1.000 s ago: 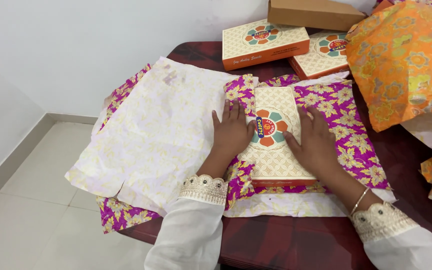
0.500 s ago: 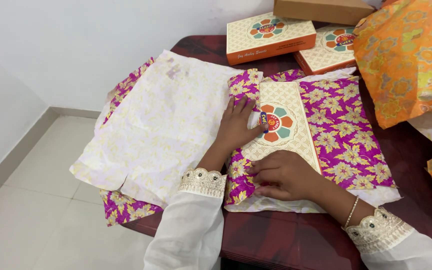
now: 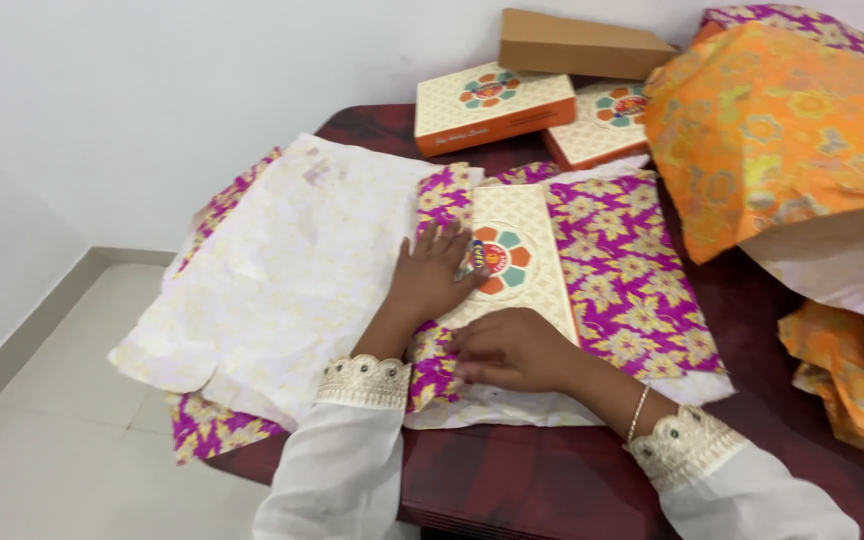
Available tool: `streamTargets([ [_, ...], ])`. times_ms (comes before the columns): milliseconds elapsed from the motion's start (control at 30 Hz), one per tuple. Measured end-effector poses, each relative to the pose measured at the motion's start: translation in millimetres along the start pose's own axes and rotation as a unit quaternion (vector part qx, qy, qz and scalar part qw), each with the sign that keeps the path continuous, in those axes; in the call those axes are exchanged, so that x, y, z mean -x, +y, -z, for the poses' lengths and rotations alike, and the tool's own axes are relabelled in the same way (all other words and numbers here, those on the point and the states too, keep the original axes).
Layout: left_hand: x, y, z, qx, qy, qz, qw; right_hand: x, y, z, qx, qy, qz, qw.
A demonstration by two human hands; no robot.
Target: The person wraps a rectangular sweet box with floral-patterned paper. They place the box on the paper, fold the sides over, tuck the edges, and smooth the surface. The wrapped box is set aside on the table.
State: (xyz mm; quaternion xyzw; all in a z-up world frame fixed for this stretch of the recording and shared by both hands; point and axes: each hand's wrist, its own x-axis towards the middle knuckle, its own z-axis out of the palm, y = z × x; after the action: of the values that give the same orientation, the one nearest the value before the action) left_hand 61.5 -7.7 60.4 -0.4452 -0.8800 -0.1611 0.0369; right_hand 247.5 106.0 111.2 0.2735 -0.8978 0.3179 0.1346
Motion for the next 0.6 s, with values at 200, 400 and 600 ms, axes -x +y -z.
streamTargets([
  [200, 5.5, 7.3, 9.4, 0.007, 0.022, -0.010, 1.000, 40.7, 62.9, 77.0, 0.088, 0.153, -0.365, 0.914],
  [400, 10.2, 19.3, 7.5, 0.061, 0.029, -0.012, 0.998, 128.0, 136.6, 126.3, 0.269, 0.047, -0.608, 0.745],
  [600, 19.1, 44.0, -0.4, 0.027, 0.069, -0.024, 0.997, 150.4, 155.6, 142.0, 0.044, 0.065, -0.652, 0.754],
])
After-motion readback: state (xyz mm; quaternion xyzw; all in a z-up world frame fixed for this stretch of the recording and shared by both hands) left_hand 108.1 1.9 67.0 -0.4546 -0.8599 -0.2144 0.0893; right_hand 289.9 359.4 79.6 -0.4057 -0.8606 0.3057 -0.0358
